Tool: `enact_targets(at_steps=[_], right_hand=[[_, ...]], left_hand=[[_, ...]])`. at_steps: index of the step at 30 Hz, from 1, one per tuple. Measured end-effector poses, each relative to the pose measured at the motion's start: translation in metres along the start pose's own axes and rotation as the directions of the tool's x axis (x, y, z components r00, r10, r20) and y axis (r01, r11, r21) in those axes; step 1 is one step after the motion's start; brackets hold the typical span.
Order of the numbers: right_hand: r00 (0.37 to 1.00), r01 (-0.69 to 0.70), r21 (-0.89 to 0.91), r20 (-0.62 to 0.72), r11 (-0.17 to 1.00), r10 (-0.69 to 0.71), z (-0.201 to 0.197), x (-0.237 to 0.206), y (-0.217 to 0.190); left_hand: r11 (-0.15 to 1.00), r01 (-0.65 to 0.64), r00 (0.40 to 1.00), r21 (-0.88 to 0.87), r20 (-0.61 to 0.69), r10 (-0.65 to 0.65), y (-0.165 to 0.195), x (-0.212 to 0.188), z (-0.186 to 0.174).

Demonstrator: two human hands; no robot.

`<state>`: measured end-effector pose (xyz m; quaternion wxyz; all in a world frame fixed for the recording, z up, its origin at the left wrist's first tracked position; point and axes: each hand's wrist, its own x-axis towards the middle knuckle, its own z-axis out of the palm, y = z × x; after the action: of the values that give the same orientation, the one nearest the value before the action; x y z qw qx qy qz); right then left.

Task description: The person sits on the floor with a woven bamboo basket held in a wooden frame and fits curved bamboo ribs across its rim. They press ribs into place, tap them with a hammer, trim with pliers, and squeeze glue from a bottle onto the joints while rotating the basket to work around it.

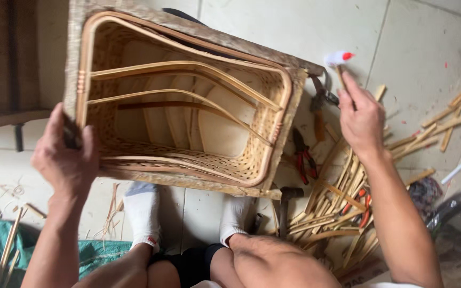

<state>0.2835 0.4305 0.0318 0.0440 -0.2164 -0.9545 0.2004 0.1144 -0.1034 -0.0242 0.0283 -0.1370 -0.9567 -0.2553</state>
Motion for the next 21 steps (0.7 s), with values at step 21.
enact_targets(at_steps=[21], right_hand=[[0.747, -0.602, -0.113, 0.269, 0.791, 0.607, 0.12, -0.335, -0.012]], left_hand=[[0.457, -0.83, 0.16, -0.32, 0.649, 0.744, 0.154, -0.029, 0.039]])
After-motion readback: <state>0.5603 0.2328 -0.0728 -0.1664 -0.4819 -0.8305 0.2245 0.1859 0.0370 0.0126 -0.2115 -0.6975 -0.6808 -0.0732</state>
